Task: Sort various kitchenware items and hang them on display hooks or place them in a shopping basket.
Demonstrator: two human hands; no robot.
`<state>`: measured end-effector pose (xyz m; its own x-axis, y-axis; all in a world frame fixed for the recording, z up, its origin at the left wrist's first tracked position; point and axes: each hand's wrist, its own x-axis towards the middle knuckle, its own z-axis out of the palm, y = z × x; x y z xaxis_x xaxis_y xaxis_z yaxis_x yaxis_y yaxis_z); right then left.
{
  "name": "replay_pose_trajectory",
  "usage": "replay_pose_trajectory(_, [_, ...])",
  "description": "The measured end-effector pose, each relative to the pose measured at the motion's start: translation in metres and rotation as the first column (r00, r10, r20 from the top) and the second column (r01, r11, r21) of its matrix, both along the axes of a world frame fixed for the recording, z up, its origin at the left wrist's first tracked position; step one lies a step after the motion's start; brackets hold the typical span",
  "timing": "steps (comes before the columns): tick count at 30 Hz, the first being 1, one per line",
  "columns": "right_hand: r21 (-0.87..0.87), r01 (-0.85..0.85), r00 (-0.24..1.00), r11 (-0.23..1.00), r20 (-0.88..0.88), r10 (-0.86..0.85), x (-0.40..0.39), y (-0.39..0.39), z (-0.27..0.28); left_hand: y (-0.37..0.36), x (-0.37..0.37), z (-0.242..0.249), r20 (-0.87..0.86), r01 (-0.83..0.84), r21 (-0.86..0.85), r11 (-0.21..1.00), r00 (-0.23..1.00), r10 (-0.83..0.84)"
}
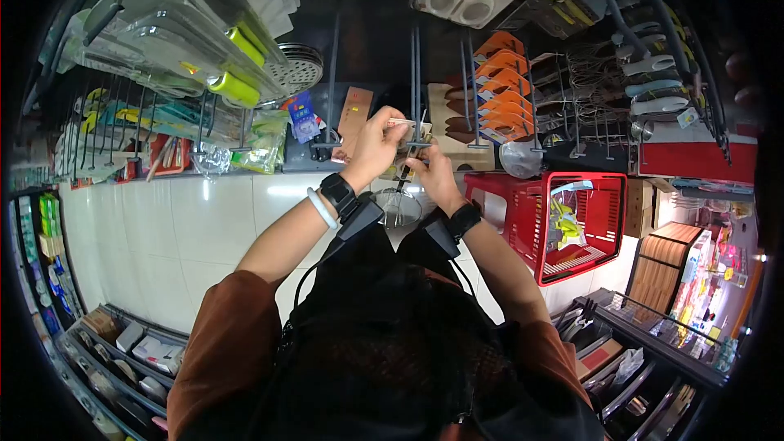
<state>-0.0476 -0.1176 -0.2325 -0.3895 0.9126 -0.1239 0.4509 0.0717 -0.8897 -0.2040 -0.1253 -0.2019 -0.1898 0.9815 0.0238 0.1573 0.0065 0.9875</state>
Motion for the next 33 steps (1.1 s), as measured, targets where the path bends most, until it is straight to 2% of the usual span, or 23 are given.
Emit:
replay_pose_trajectory(2, [0.008, -0.016, 0.999, 1.000, 0.049, 0.016, 0.000, 0.000, 0.006, 0.000, -0.001, 0.000, -0.003, -0.028, 0.034, 0.999, 1.000, 0.028])
replay_pose_trajectory(5, [-0.077, -0.006, 0.994, 0.997, 0.111, 0.015, 0.001, 0.000, 0.006, 0.002, 0.002, -0.003, 0.009, -0.050, 0.025, 0.998, 0.999, 0.049])
replay_pose_trajectory(7, [-0.087, 0.014, 0.983, 0.996, -0.183, -0.030, 0.006, 0.001, -0.026, 0.003, 0.004, -0.002, 0.009, -0.065, 0.025, 0.998, 0.998, 0.065])
replay_pose_trajectory(8, [-0.090, 0.013, 0.983, 0.996, -0.183, -0.029, 0.007, 0.002, -0.028, 0.003, 0.004, 0.004, -0.003, -0.060, -0.009, 0.998, 0.998, 0.060])
replay_pose_trajectory(10, [-0.332, 0.037, 0.924, 0.943, -0.349, -0.159, 0.010, 0.003, -0.033, 0.004, 0.007, 0.006, -0.016, -0.053, -0.045, 0.998, 0.998, 0.053])
replay_pose_trajectory(11, [-0.334, 0.038, 0.923, 0.942, -0.349, -0.161, 0.009, 0.002, -0.029, 0.005, 0.008, 0.003, -0.011, -0.052, -0.066, 0.996, 0.999, 0.052])
replay_pose_trajectory(13, [-0.473, 0.042, 0.855, 0.880, -0.438, -0.277, 0.006, 0.003, -0.020, 0.007, 0.008, -0.001, -0.009, -0.053, -0.086, 0.995, 0.999, 0.052])
replay_pose_trajectory(15, [-0.495, 0.073, 0.846, 0.866, -0.430, -0.317, 0.001, 0.001, -0.013, 0.007, 0.007, -0.002, 0.073, -0.024, -0.110, 0.994, 0.997, 0.032])
replay_pose_trajectory(19, [-0.558, 0.155, 0.812, 0.815, -0.397, -0.427, -0.002, 0.007, -0.020, 0.011, 0.006, -0.004, 0.115, -0.041, -0.063, 0.997, 0.992, 0.048])
replay_pose_trajectory(21, [-0.555, 0.155, 0.786, 0.817, -0.432, -0.442, -0.009, 0.009, -0.010, 0.011, 0.007, -0.003, 0.146, -0.084, -0.092, 0.992, 0.985, 0.096])
replay_pose_trajectory(24, [-0.550, 0.172, 0.761, 0.817, -0.452, -0.465, -0.018, 0.010, -0.002, 0.015, 0.004, -0.005, 0.116, -0.051, -0.120, 0.991, 0.991, 0.065])
replay_pose_trajectory(25, [-0.523, 0.224, 0.793, 0.823, -0.392, -0.465, -0.020, 0.012, 0.001, 0.015, 0.004, -0.005, 0.114, -0.051, -0.120, 0.991, 0.991, 0.065])
replay_pose_trajectory(26, [-0.491, 0.273, 0.820, 0.827, -0.330, -0.467, -0.022, 0.014, 0.001, 0.015, 0.005, -0.005, 0.188, -0.054, -0.130, 0.990, 0.979, 0.078])
replay_pose_trajectory(27, [-0.454, 0.299, 0.830, 0.839, -0.311, -0.464, -0.027, 0.017, 0.001, 0.015, 0.007, -0.004, 0.260, -0.054, -0.139, 0.989, 0.961, 0.089])
replay_pose_trajectory(28, [-0.452, 0.302, 0.826, 0.839, -0.315, -0.467, -0.028, 0.022, -0.005, 0.016, 0.011, -0.004, 0.258, -0.049, -0.136, 0.990, 0.963, 0.083])
replay_pose_trajectory(30, [-0.397, 0.290, 0.829, 0.871, -0.351, -0.436, -0.028, 0.032, -0.028, 0.013, 0.019, -0.002, 0.010, -0.252, 0.086, 0.964, 0.968, 0.252])
replay_pose_trajectory(31, [-0.420, 0.264, 0.817, 0.868, -0.380, -0.433, -0.027, 0.038, -0.036, 0.009, 0.018, 0.004, 0.015, -0.185, -0.014, 0.983, 0.983, 0.185])
replay_pose_trajectory(33, [-0.377, 0.301, 0.815, 0.876, -0.375, -0.442, -0.034, 0.052, -0.055, 0.007, 0.020, 0.005, -0.057, -0.168, 0.015, 0.986, 0.984, 0.168])
